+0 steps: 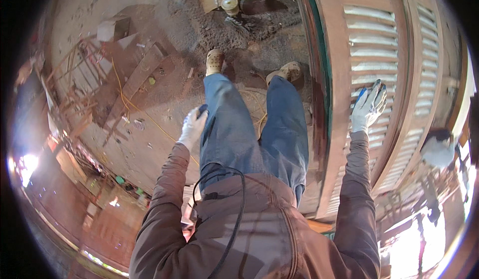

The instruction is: The person lifts and stacks several large wooden louvered panels in a workshop, then uses a spray gun to apply a reddish-brown finish to one panel. The person moves around the workspace to position the panels and operates the spray gun with both hands.

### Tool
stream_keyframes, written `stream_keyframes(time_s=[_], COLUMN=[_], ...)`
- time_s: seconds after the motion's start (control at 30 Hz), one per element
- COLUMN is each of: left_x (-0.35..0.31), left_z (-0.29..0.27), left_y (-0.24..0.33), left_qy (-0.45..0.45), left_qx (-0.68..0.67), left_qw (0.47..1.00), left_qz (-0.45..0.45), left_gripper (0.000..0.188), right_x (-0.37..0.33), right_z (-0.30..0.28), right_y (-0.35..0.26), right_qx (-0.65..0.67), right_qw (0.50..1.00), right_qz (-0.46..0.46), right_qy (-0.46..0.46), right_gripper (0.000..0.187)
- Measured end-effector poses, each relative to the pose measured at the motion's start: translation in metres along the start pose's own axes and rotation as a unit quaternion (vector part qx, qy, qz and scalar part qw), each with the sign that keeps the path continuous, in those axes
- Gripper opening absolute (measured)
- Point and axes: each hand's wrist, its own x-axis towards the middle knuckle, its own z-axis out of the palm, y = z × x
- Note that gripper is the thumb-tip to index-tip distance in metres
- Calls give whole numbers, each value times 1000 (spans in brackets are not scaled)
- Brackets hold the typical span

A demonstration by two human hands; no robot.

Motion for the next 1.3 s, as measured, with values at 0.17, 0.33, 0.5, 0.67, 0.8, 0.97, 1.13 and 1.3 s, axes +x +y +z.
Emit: stream_keyframes(time_s=[0.17, 0.33, 0.5, 0.67, 0.8, 0.97, 1.13, 1.3], left_x=[67, 141, 239, 290, 280, 251, 284, 313], left_z=[-79, -163, -238, -169, -9, 196, 438, 596], left_y=[-37, -107, -221, -151, -71, -77, -133, -145], left_qy=[-14, -84, -99, -107, -159, -228, -394, -338], left_qx=[-84, 7, 97, 395, 322, 243, 26, -108], left_qw=[994, 994, 987, 905, 913, 929, 915, 935], left_qz=[69, 69, -86, 117, 196, 164, 75, -28], left_gripper=[35, 38, 40, 43, 43, 45, 37, 24], right_x=[-145, -349, -467, -504, -572, -678, -855, -886], right_z=[-24, 16, 65, 102, 163, 281, 467, 594], right_y=[-100, -218, -308, -337, -336, -288, -210, -191], right_qx=[2, 35, 183, 301, 312, 330, 268, 263], right_qw=[990, 925, 765, 695, 618, 581, 576, 487], right_qz=[136, 348, 490, 552, 641, 667, 738, 801], right_qy=[32, -147, -376, -350, -330, -330, -228, -229], right_gripper=[64, 66, 51, 41, 41, 41, 32, 55])
